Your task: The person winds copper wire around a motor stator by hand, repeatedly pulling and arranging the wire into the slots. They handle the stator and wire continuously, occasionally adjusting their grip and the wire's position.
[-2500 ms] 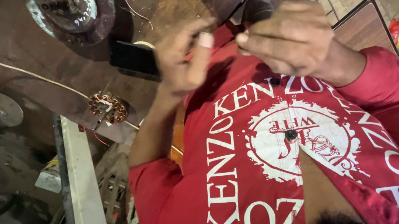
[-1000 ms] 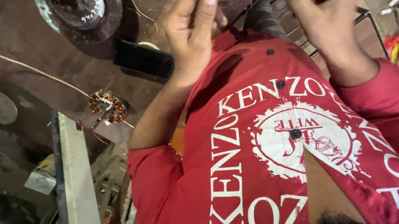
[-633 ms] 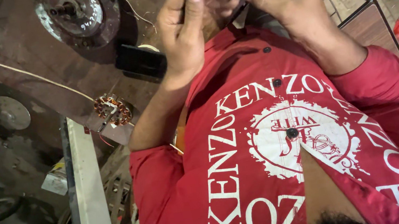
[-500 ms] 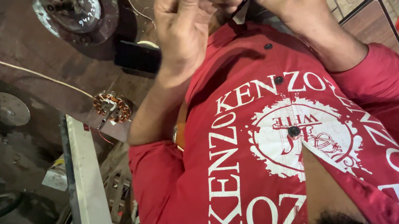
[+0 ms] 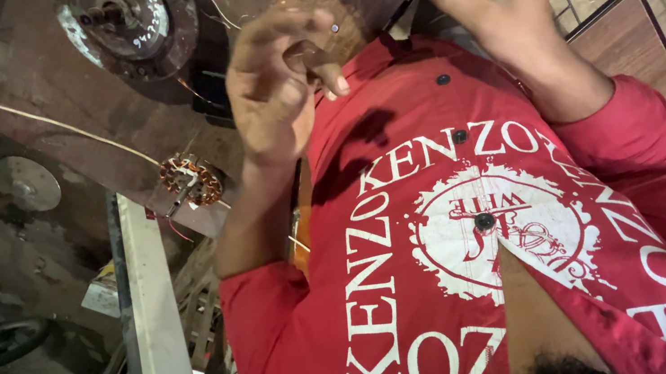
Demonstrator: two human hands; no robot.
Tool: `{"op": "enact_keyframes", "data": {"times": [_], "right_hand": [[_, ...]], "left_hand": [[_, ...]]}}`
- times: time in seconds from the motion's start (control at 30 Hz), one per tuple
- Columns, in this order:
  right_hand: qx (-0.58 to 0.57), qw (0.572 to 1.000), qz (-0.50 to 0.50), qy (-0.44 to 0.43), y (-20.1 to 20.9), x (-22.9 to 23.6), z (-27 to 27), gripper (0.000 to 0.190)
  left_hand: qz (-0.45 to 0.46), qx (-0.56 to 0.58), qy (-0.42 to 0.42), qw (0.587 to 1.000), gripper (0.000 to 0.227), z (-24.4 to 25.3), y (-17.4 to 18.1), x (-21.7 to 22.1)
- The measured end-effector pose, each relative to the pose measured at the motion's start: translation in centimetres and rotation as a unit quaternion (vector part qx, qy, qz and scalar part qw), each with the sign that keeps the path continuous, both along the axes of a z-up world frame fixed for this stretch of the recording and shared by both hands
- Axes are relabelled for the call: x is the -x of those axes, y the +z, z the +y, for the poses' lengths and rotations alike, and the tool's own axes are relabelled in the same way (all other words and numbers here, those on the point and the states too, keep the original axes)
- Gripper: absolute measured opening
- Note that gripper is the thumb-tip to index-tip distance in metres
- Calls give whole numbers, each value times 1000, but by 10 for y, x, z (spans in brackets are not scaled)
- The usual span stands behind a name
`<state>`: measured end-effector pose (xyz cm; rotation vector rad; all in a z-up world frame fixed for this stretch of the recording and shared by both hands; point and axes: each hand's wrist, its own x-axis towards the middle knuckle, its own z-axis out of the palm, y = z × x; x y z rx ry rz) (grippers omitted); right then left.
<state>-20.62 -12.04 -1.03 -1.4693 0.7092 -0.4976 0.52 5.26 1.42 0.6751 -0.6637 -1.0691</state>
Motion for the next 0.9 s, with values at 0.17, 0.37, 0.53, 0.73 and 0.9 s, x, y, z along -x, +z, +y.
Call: {"op": "enact_keyframes", "data": {"times": [0.17,0.37,0.53,0.73,0.9], "right_hand": [[-88,995,-49,-16,14,-5,6,20],[98,993,42,44,-5,-6,10,18],[76,990,73,93,-31,51,10,11],[79,978,194,13,-100,150,33,12],[159,912,376,33,-113,181,46,14]], "left_hand": [[-2,-1,-35,999,67,11,-18,9],[59,4,-68,996,73,4,-23,15],[97,9,-79,992,74,-4,-21,6],[115,-5,-98,988,76,-12,-28,-2],[111,-19,-111,987,77,-15,-29,-3]]}}
